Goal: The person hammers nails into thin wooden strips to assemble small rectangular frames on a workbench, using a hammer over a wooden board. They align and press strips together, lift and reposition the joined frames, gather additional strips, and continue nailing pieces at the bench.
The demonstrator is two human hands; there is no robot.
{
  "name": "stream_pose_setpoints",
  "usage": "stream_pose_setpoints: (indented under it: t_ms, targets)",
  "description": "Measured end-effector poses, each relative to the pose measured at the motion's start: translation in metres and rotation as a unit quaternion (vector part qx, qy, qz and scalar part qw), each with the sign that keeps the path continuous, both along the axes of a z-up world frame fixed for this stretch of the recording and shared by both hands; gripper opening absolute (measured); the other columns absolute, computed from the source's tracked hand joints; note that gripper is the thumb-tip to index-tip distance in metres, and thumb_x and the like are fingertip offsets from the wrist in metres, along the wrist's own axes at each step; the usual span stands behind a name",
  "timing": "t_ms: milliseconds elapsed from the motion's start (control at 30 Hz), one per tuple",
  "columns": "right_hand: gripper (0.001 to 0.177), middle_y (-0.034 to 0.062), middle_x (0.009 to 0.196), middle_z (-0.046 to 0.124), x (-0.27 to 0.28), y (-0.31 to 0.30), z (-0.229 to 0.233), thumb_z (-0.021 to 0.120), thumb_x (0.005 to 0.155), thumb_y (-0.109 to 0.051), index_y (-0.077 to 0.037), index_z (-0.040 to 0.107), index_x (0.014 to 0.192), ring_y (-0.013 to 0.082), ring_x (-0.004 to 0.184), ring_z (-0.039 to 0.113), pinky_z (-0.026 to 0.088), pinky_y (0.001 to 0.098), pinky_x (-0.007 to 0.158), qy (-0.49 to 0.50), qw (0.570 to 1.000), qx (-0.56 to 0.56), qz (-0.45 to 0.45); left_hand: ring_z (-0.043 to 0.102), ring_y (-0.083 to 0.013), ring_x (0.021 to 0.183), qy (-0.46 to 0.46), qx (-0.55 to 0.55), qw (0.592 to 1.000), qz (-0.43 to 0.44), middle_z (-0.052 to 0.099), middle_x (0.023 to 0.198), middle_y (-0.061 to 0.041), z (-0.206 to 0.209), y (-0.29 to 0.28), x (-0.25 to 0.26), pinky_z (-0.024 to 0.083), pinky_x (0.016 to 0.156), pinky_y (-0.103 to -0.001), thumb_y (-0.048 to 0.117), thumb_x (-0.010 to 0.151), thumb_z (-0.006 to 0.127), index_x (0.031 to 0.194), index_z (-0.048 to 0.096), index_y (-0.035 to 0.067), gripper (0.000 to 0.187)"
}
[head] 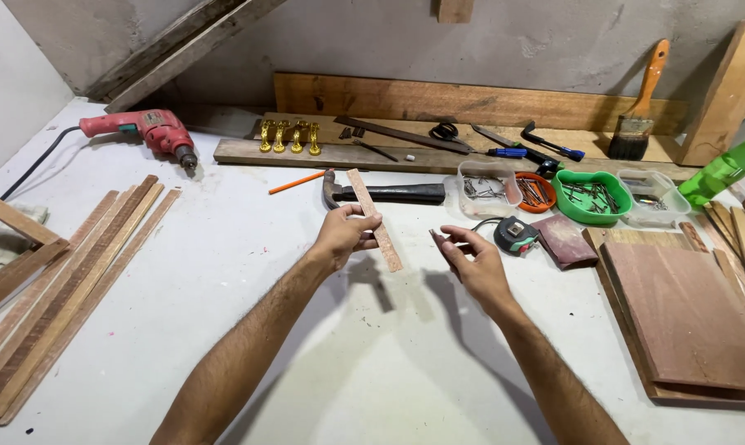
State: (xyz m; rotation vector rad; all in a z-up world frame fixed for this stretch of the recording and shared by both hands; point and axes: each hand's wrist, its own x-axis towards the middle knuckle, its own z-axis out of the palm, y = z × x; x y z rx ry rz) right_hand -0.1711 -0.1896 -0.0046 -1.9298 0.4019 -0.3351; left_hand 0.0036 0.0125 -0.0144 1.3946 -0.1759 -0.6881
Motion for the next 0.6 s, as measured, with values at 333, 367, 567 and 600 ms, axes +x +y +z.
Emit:
stream_pose_setpoints:
  t_ms: [333,367,567,600]
  targets:
    - [0.033,0.0055,0.117,0.065,0.013,0.070,-0.008,0.067,0.097,-0.023,-0.010,0.070,0.126,0.0130,0.094,0.063,0.063,0.0267,0.072,-0.102,0.993,-0.027,0.052,0.061,-0.0141,0.061,-0.105,0.041,0.991,0.075,0.067,0.076,-0.006,-0.027,-0.013,-0.029,0.051,0.051,-0.031,0.032,0.109,0.051,0.104,0.066,-0.002,0.038]
    - [0.032,0.0068,0.116,0.066,0.014,0.070,-0.011,0.067,0.099,-0.022,-0.008,0.070,0.128,0.0135,0.094,0.063,0.061,0.0256,0.076,-0.150,0.985,-0.067,0.060,0.058,-0.0120,0.058,-0.118,0.052,0.988,0.087,0.065,0.073,-0.005,-0.024,-0.017,-0.033,0.049,0.050,-0.030,0.032,0.109,0.050,0.101,0.066,0.001,0.036]
    - [0.028,0.0071,0.112,0.067,0.017,0.062,0.000,0.067,0.100,-0.019,-0.009,0.072,0.125,0.0127,0.087,0.065,0.058,0.0243,0.072,-0.200,0.970,-0.137,0.022,0.063,-0.0091,0.063,-0.182,0.029,0.980,0.072,0.068,0.075,-0.005,-0.023,-0.045,-0.054,0.056,0.056,-0.028,0.032,0.109,0.042,0.088,0.059,0.003,0.039]
    - [0.027,0.0074,0.110,0.067,0.016,0.058,0.004,0.068,0.099,-0.017,-0.009,0.072,0.124,0.0137,0.084,0.064,0.056,0.0260,0.067,-0.198,0.969,-0.145,-0.004,0.062,-0.0094,0.066,-0.203,0.037,0.976,0.069,0.067,0.078,-0.004,-0.024,-0.052,-0.058,0.054,0.058,-0.029,0.032,0.109,0.040,0.087,0.059,0.005,0.040]
